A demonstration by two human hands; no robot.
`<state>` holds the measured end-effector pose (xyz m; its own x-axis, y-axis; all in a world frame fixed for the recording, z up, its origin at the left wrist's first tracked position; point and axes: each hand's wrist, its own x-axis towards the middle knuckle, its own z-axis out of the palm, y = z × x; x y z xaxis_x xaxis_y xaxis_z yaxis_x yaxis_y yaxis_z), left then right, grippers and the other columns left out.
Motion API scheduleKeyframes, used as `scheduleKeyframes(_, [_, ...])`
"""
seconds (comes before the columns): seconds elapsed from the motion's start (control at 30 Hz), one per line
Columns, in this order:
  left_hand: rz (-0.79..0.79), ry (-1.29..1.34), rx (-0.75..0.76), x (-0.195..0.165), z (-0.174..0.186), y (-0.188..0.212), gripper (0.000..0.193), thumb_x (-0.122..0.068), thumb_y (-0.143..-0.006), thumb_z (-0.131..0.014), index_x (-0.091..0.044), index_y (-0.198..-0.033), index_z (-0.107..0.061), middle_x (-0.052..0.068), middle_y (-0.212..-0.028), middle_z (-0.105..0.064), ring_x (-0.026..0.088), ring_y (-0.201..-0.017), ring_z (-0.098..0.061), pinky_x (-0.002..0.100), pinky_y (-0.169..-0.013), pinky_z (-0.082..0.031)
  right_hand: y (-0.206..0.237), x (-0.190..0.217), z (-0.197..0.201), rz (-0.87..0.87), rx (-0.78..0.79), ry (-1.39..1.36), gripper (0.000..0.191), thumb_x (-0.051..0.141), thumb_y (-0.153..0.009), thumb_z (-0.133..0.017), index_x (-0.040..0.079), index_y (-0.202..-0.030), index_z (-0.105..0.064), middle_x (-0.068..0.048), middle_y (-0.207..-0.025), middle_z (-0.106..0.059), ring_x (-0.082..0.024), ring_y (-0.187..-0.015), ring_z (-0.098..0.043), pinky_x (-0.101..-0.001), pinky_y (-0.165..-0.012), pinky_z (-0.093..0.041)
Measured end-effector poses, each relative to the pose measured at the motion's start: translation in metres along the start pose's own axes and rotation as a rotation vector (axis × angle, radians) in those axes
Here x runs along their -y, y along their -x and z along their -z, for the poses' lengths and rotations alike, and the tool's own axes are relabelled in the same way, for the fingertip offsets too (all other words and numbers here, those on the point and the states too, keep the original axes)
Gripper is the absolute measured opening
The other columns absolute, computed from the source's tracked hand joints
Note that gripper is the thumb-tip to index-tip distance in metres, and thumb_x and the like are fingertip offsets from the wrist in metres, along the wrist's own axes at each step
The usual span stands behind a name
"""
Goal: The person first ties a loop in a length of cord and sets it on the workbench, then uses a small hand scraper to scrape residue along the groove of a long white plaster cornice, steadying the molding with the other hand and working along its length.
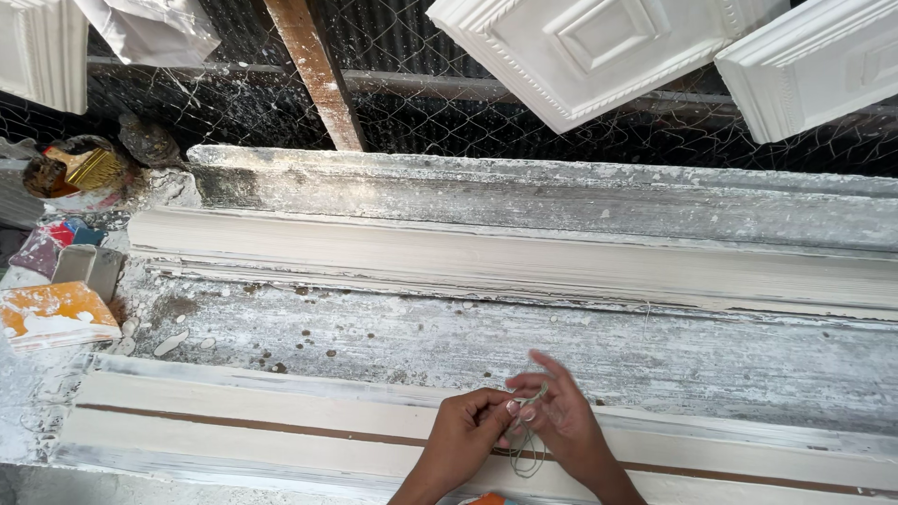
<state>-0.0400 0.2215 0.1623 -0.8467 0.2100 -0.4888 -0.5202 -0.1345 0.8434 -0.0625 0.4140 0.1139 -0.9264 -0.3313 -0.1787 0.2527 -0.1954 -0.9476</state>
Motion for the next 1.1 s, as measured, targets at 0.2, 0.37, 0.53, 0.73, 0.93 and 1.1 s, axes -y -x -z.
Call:
scheduleKeyframes(0.2, [-0.239, 0.198, -0.085, 0.012, -0.003, -0.003, 0.016, -0.017, -0.099, -0.062, -0.002, -0.097, -0.067, -0.005, -0.083, -0.067, 0.002, -0.078, -0.058, 0.021, -0.074, -0.050, -0.004, 0.009, 0.014, -0.062, 0.057, 0.334, 0.032, 0.017, -0.099, -0.064, -0.009, -0.115, -0.072, -0.012, -0.114, -0.075, -0.015, -0.099, -0.070, -0.0338, -0.090, -0.057])
scheduleKeyframes(0.37, [-0.140, 0.132, 0.230, 0.020, 0.002, 0.001, 0.032, -0.021, -0.103, -0.064, -0.007, -0.077, -0.055, -0.005, -0.071, -0.048, 0.005, -0.068, -0.040, 0.025, -0.061, -0.034, 0.007, 0.013, 0.016, -0.225, 0.164, -0.362, 0.024, 0.023, -0.093, -0.060, 0.000, -0.095, -0.062, -0.008, -0.080, -0.058, -0.015, -0.076, -0.054, -0.0315, -0.072, -0.047])
scheduleKeyframes(0.53, [-0.243, 0.548, 0.328, 0.020, -0.009, 0.009, 0.039, -0.022, -0.107, -0.060, -0.005, -0.072, -0.054, 0.000, -0.070, -0.051, 0.009, -0.068, -0.042, 0.027, -0.066, -0.034, 0.017, 0.011, 0.007, 0.067, 0.321, -0.608, 0.035, 0.026, -0.103, -0.060, 0.007, -0.079, -0.044, -0.001, -0.075, -0.042, -0.014, -0.072, -0.038, -0.0298, -0.067, -0.036])
scheduleKeyframes(0.73, [-0.563, -0.112, 0.184, 0.005, 0.001, 0.019, 0.015, -0.012, -0.102, -0.060, -0.002, -0.091, -0.059, 0.000, -0.087, -0.048, 0.009, -0.080, -0.044, 0.026, -0.072, -0.038, 0.017, 0.011, 0.006, -0.161, 0.014, -0.232, 0.030, 0.028, -0.098, -0.053, 0.002, -0.106, -0.066, -0.002, -0.077, -0.050, -0.013, -0.073, -0.047, -0.0302, -0.070, -0.043])
scheduleKeyframes(0.93, [-0.325, 0.133, -0.172, -0.023, -0.002, 0.007, 0.017, -0.011, -0.096, -0.060, -0.004, -0.109, -0.068, 0.002, -0.096, -0.062, 0.013, -0.082, -0.054, 0.028, -0.075, -0.044, 0.012, 0.010, 0.002, 0.137, 0.048, -0.293, 0.017, 0.012, -0.102, -0.056, -0.002, -0.108, -0.065, -0.013, -0.111, -0.069, -0.020, -0.101, -0.058, -0.0396, -0.096, -0.048])
scheduleKeyframes(1.1, [-0.489, 0.612, 0.473, -0.047, 0.006, 0.028, 0.012, -0.018, -0.101, -0.060, -0.006, -0.103, -0.064, 0.006, -0.110, -0.066, 0.019, -0.121, -0.063, 0.034, -0.112, -0.046, 0.013, 0.010, 0.000, 0.021, -0.066, -0.679, 0.014, 0.018, -0.096, -0.063, 0.007, -0.105, -0.064, -0.006, -0.090, -0.063, -0.022, -0.100, -0.060, -0.0404, -0.085, -0.050])
